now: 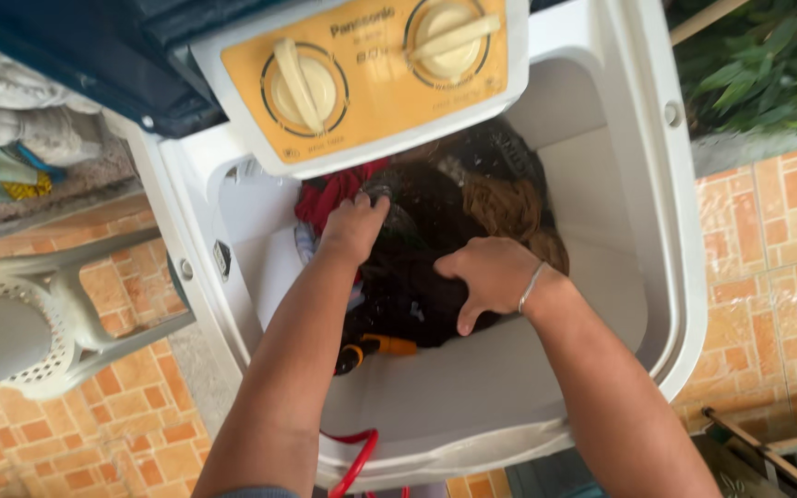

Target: The person puts clothes into a washing machine, sprays water from a hose into the machine, and agitates the clothes by hand.

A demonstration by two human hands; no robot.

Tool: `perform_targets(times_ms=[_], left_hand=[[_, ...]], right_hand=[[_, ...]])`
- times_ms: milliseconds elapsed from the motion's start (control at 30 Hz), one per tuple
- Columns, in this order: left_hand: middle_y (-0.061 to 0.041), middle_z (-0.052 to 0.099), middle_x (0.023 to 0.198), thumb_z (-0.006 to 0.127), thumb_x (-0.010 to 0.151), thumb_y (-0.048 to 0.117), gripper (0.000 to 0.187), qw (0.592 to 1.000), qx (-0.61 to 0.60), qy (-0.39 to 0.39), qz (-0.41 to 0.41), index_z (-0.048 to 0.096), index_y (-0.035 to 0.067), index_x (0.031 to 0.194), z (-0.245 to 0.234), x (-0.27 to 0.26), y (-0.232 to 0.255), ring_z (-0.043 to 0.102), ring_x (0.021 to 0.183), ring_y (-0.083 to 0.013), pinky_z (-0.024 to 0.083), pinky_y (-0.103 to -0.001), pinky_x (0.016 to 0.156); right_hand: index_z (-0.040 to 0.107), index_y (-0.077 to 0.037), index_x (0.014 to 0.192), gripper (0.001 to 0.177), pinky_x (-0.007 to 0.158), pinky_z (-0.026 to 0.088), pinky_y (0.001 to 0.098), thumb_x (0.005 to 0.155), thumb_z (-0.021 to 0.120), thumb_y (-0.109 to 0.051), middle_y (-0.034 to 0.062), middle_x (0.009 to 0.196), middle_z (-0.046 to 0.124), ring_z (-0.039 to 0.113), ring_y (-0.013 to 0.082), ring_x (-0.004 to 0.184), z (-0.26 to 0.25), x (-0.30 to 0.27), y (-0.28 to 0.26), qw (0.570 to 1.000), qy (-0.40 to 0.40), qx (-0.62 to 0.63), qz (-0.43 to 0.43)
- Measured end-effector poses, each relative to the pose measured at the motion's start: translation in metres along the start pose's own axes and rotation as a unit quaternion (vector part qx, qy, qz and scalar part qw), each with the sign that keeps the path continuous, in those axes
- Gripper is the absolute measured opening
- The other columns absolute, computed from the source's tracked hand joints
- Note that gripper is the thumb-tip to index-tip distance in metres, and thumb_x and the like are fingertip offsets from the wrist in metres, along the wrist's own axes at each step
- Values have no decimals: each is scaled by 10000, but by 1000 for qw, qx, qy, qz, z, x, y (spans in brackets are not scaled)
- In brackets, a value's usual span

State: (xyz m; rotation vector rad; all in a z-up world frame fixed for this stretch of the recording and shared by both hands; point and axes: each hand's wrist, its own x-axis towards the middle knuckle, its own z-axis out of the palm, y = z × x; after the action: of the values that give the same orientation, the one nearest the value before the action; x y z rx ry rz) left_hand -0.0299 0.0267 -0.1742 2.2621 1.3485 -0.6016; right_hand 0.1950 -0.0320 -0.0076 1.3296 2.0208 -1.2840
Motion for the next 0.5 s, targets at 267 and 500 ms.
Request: perform_targets(times_ms=[267,500], left_hand=[[-202,735,1078,604,952,47,146,987,-42,70,-136,682,36,1074,26,38,-29,722,1015,-370,589,-481,838],[-201,720,989,614,773,-24,221,853,-301,341,-258,685,34,973,5,27,-20,668,1002,-413,546,-491,878]], right_hand=[[691,-157,1248,614,879,544,425,754,827,-495,60,985,753,715,281,1005,73,35,1,984,-165,-35,-53],[753,-81,965,432,797,546,433,839,772,-493,40,915,754,703,250,944,69,33,-6,967,-230,-107,-23]])
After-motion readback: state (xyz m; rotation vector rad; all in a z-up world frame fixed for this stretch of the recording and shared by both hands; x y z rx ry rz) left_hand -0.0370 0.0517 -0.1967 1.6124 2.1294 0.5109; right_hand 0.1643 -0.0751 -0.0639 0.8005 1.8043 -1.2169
